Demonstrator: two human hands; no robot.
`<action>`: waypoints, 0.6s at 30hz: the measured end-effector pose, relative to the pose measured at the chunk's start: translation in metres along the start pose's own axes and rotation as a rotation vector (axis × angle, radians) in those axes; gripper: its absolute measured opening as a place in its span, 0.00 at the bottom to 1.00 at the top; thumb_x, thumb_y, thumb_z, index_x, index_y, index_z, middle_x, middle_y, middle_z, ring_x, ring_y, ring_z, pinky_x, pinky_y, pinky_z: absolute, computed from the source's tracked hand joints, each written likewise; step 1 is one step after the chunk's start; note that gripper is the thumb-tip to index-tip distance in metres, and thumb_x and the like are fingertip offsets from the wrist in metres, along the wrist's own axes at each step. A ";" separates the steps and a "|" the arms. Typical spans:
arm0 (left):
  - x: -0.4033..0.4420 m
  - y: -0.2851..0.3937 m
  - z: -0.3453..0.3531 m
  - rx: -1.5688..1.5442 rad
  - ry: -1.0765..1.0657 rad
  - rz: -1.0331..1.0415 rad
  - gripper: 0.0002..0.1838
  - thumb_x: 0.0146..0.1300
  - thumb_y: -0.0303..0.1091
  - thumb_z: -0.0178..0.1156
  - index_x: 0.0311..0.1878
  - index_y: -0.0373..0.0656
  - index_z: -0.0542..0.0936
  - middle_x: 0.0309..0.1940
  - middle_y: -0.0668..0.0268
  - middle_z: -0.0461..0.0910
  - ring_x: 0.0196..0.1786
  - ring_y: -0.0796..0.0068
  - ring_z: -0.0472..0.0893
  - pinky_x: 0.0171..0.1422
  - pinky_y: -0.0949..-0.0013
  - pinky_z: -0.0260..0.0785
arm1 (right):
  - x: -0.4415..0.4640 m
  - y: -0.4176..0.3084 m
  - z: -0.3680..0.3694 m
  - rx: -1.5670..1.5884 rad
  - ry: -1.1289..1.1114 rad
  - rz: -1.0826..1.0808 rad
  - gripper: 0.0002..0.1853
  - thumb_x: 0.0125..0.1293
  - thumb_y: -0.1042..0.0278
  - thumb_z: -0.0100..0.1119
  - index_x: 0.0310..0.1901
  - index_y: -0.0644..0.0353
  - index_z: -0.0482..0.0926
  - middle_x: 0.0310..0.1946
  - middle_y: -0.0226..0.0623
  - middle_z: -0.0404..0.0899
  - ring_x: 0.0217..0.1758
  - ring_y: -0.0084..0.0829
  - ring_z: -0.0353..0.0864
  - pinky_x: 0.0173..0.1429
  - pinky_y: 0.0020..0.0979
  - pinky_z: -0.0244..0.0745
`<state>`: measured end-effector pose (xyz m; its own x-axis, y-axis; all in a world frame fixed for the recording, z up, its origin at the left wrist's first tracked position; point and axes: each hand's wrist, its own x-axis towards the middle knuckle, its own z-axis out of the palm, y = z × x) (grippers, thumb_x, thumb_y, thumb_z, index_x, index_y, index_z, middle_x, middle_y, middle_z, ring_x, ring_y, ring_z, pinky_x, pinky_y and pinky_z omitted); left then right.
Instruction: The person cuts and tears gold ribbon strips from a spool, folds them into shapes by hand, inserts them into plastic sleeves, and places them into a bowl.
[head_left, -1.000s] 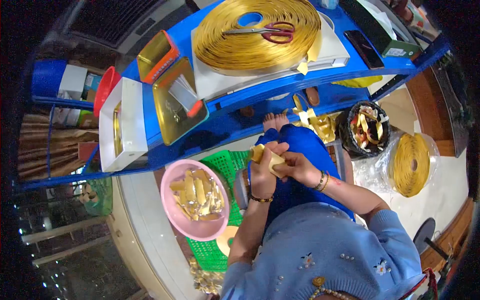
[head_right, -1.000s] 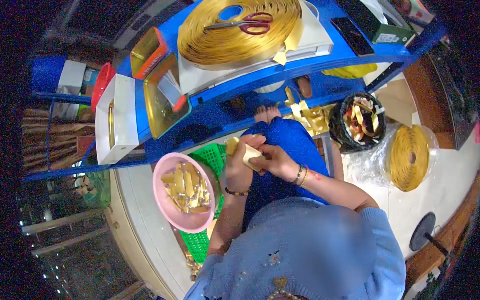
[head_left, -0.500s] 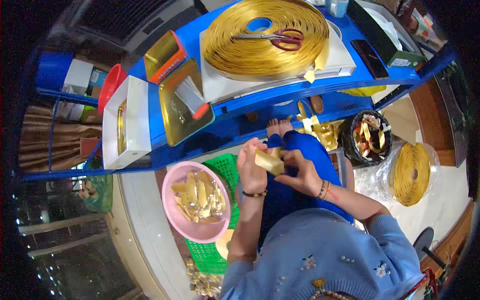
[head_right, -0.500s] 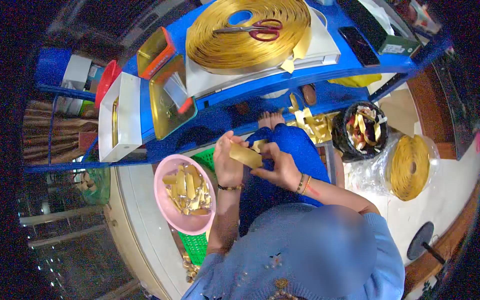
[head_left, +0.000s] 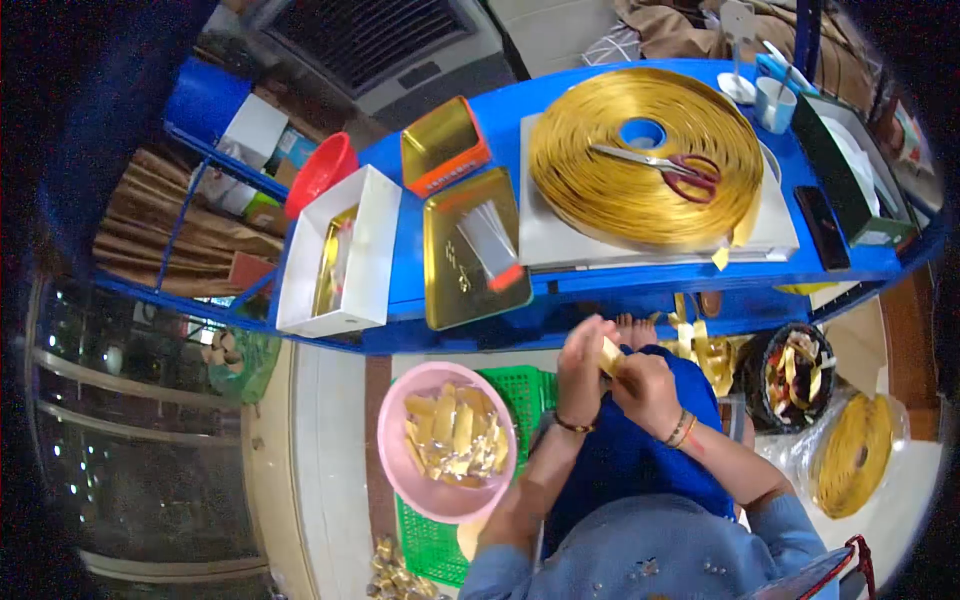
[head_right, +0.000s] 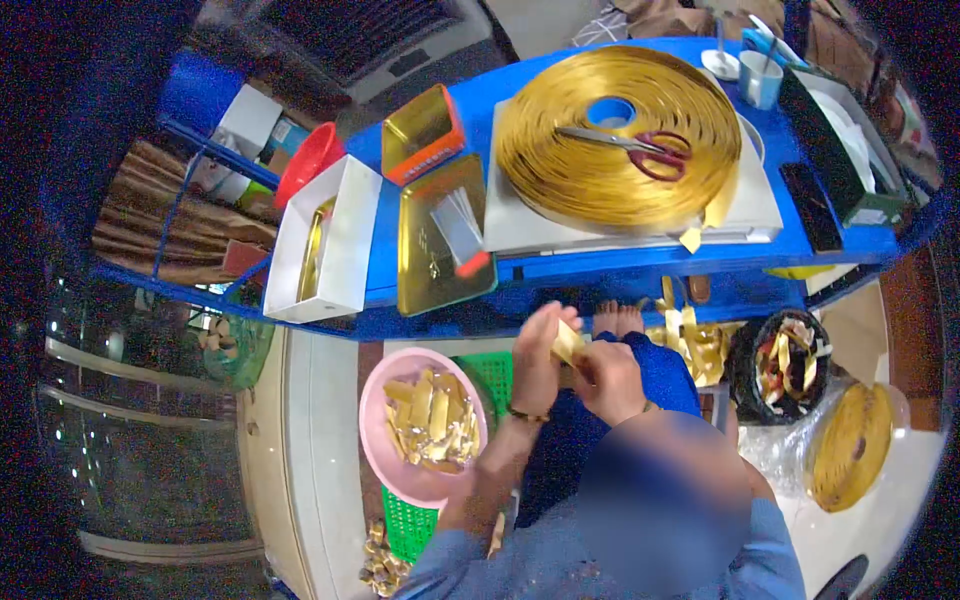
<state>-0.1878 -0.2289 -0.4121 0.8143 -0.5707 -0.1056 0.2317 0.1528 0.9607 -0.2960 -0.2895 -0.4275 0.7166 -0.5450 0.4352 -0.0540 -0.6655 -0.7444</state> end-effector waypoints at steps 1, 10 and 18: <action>0.020 -0.008 -0.017 0.111 0.017 0.061 0.16 0.64 0.35 0.52 0.50 0.36 0.71 0.36 0.61 0.76 0.36 0.72 0.77 0.41 0.67 0.72 | 0.007 -0.001 -0.007 0.016 -0.021 0.068 0.09 0.44 0.74 0.62 0.28 0.58 0.73 0.24 0.41 0.74 0.29 0.45 0.75 0.35 0.39 0.67; 0.176 0.054 -0.104 1.392 0.352 0.092 0.19 0.47 0.46 0.64 0.28 0.36 0.80 0.30 0.53 0.79 0.36 0.56 0.79 0.42 0.60 0.71 | 0.010 0.014 -0.013 0.208 -0.179 0.299 0.07 0.48 0.71 0.62 0.30 0.58 0.74 0.26 0.44 0.77 0.31 0.45 0.79 0.35 0.37 0.72; 0.226 0.026 -0.143 1.390 0.169 -0.170 0.11 0.39 0.40 0.61 0.21 0.41 0.83 0.28 0.49 0.80 0.39 0.50 0.79 0.41 0.56 0.72 | 0.007 0.021 -0.022 0.216 -0.254 0.354 0.09 0.48 0.69 0.63 0.30 0.58 0.74 0.27 0.43 0.78 0.33 0.45 0.79 0.37 0.38 0.73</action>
<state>0.0786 -0.2388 -0.4476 0.9061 -0.3837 -0.1781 -0.2936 -0.8735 0.3883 -0.3081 -0.3189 -0.4293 0.8289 -0.5591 0.0189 -0.1987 -0.3258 -0.9243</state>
